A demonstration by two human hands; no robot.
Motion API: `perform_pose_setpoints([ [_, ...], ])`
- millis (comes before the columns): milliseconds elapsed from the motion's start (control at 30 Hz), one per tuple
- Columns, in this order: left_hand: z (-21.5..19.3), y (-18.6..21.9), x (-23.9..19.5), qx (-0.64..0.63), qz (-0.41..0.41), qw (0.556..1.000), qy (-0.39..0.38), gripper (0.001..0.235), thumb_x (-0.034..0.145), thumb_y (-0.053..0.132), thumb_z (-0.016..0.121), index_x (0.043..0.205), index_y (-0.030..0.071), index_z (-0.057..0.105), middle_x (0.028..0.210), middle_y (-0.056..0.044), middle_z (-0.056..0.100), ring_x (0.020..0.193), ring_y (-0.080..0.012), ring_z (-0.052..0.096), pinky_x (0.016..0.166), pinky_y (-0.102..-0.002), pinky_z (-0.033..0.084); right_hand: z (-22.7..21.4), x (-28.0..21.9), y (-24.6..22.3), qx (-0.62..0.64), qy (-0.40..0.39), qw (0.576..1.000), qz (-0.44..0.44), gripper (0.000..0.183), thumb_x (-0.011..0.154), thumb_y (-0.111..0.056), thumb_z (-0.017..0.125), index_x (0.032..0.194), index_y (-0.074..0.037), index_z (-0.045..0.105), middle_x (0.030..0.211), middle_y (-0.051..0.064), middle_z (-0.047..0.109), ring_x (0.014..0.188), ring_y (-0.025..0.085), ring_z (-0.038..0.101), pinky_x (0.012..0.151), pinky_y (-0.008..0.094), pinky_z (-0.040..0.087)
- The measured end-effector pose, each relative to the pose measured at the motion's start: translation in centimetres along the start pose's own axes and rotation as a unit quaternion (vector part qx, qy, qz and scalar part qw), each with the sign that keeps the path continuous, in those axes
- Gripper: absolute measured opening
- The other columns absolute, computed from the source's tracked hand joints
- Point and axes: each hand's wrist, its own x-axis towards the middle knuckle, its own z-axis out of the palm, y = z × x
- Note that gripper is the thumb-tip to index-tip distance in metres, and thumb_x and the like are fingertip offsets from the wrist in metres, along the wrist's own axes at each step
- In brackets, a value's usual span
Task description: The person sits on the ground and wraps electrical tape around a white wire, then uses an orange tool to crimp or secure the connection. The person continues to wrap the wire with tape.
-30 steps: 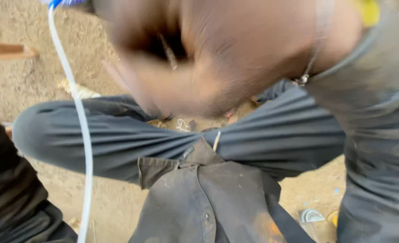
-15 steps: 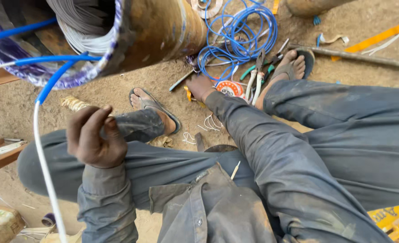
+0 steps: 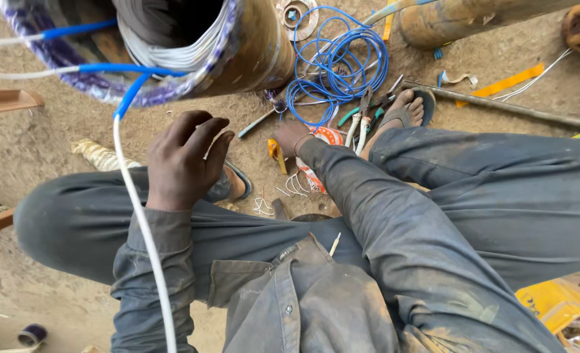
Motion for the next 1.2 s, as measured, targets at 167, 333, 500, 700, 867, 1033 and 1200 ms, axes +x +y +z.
perform_pose_setpoints([
  [167, -0.2, 0.4, 0.0, -0.022, -0.006, 1.000, -0.006, 0.017, 0.095, 0.017, 0.082, 0.108, 0.009, 0.074, 0.106, -0.007, 0.069, 0.088, -0.0268, 0.070, 0.073, -0.038, 0.055, -1.0, -0.7, -1.3, -0.015, 0.044, 0.999, -0.016, 0.031, 0.076, -0.033, 0.076, 0.095, -0.008, 0.077, 0.113, 0.018, 0.063, 0.109, 0.039, 0.060, 0.091, 0.051, 0.048],
  [333, -0.1, 0.7, -1.1, -0.029, -0.010, 0.999, -0.021, 0.016, 0.097, 0.018, 0.080, 0.108, 0.009, 0.073, 0.106, -0.008, 0.069, 0.088, -0.0273, 0.070, 0.074, -0.038, 0.055, 1.7, -1.7, -3.1, -0.100, 0.085, 0.990, -0.047, 0.023, 0.074, -0.031, 0.077, 0.089, -0.014, 0.079, 0.114, 0.013, 0.061, 0.115, 0.035, 0.055, 0.098, 0.052, 0.040],
  [500, 0.1, 0.0, -1.8, -0.024, -0.019, 0.999, -0.024, 0.014, 0.099, 0.019, 0.079, 0.106, 0.008, 0.073, 0.105, -0.009, 0.068, 0.088, -0.0297, 0.070, 0.074, -0.041, 0.055, 0.8, -0.2, -2.7, -0.010, 0.156, 0.986, -0.066, 0.037, 0.071, -0.038, 0.081, 0.096, -0.010, 0.076, 0.103, 0.013, 0.066, 0.106, 0.035, 0.060, 0.090, 0.048, 0.045],
  [700, 1.8, -1.6, -2.8, 0.040, -0.080, 0.987, -0.130, 0.020, 0.092, 0.021, 0.079, 0.110, 0.013, 0.074, 0.098, -0.009, 0.070, 0.081, -0.0338, 0.068, 0.066, -0.044, 0.054, -7.4, 0.4, -1.8, 0.131, -0.005, 0.991, 0.019, 0.049, 0.067, -0.042, 0.091, 0.103, -0.013, 0.076, 0.101, 0.012, 0.075, 0.094, 0.033, 0.071, 0.079, 0.044, 0.055],
  [867, 2.5, -0.3, -3.3, -0.041, -0.016, 0.996, -0.084, 0.069, 0.080, 0.032, 0.084, 0.137, 0.006, 0.054, 0.110, -0.019, 0.066, 0.091, -0.0419, 0.067, 0.072, -0.048, 0.054, -17.0, -4.5, -4.0, 0.395, -0.011, 0.918, -0.039, 0.045, 0.075, -0.033, 0.088, 0.110, -0.009, 0.074, 0.098, 0.010, 0.078, 0.085, 0.019, 0.072, 0.071, 0.033, 0.055],
  [1033, 2.4, 3.7, -0.9, -0.239, -0.078, 0.965, -0.074, 0.082, 0.086, 0.027, 0.084, 0.151, 0.005, 0.039, 0.121, -0.022, 0.064, 0.098, -0.0342, 0.069, 0.079, -0.041, 0.057, -27.2, -14.5, -6.9, 0.605, 0.043, 0.795, -0.026, 0.041, 0.089, -0.019, 0.077, 0.122, -0.001, 0.062, 0.095, 0.005, 0.072, 0.079, 0.012, 0.067, 0.065, 0.029, 0.056],
  [1200, 2.0, 6.6, -2.3, -0.413, -0.021, 0.910, -0.015, 0.065, 0.098, 0.022, 0.078, 0.148, 0.005, 0.039, 0.129, -0.017, 0.059, 0.118, -0.0230, 0.066, 0.098, -0.035, 0.056, -30.0, -22.8, -9.5, 0.714, 0.095, 0.688, -0.091, 0.036, 0.101, -0.023, 0.065, 0.129, -0.001, 0.061, 0.109, 0.006, 0.068, 0.096, 0.011, 0.065, 0.085, 0.028, 0.056],
])
